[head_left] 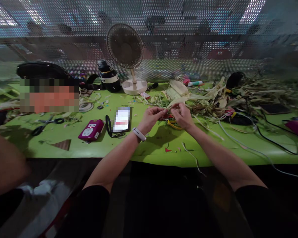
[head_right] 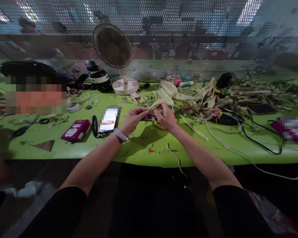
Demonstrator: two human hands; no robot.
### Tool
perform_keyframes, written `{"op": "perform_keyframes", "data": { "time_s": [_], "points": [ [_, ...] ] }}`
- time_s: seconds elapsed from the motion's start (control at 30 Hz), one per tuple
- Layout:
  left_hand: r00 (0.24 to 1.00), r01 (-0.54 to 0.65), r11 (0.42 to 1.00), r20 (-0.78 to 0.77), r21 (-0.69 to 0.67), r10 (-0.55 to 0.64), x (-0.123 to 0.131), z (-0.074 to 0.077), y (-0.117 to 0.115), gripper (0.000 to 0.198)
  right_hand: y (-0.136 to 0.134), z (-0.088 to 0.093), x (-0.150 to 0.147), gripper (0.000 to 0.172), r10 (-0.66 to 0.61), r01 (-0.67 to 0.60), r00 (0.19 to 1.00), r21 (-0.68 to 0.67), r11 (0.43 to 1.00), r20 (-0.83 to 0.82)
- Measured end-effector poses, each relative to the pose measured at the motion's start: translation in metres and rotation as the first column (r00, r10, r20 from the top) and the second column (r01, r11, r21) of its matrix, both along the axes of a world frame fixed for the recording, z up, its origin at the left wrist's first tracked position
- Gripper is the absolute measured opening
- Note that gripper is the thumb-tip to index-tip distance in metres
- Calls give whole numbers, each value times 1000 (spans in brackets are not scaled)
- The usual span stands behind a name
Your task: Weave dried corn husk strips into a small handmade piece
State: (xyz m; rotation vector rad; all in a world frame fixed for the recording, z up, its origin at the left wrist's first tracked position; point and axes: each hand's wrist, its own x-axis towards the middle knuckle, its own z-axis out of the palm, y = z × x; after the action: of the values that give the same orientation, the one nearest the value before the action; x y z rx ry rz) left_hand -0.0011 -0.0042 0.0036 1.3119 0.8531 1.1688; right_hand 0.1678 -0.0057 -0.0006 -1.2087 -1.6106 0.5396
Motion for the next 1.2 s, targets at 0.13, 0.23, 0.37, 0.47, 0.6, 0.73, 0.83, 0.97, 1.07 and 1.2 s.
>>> {"op": "perform_keyframes", "data": {
  "time_s": [0.13, 0.23, 0.37, 0.47, 0.6, 0.73, 0.83, 0.97, 1.07, 1.2],
  "points": [
    [999, 10, 1000, -44, 24, -9, 0, -2, 1, 40, -2, 0, -2, 28, 104, -99, 990, 56, 993, -91],
    [999, 7, 999, -33, 39, -6, 1, -2, 0, 40, -2, 0, -6, 32, 139, -132, 977, 51, 990, -160],
    [1000, -8, 1000, 22, -4, 8, 1, -1, -1, 47, -3, 1, -9, 37, 133, -118, 979, 99, 988, -155],
    [1000, 7, 1000, 9, -24, -7, 1, 0, -1, 51, -2, 1, -7, 40, 128, -113, 986, 136, 984, -108],
    [1000, 25, 999, -12, -22, -25, 1, 2, -3, 44, -2, 2, -4, 43, 159, -147, 982, 119, 982, -103],
    [1000, -8, 1000, -24, 16, 9, 1, 3, -5, 42, -2, 4, -3, 40, 176, -166, 979, 102, 981, -102],
    [1000, -24, 998, -15, 53, 25, 0, 2, -5, 40, -2, 4, -5, 38, 138, -127, 983, 93, 988, -123],
    [1000, -14, 997, -19, 81, 16, 1, 0, -4, 37, 0, 4, -5, 39, 165, -168, 957, 7, 986, -240],
    [999, -49, 997, 9, 63, 49, 2, 0, -3, 35, 2, 8, -1, 44, 167, -208, 935, -103, 973, -313],
    [979, -195, 980, 67, 35, 192, 1, 0, 2, 31, 5, 12, 4, 54, 117, -205, 952, -302, 931, -284]
  ]
}}
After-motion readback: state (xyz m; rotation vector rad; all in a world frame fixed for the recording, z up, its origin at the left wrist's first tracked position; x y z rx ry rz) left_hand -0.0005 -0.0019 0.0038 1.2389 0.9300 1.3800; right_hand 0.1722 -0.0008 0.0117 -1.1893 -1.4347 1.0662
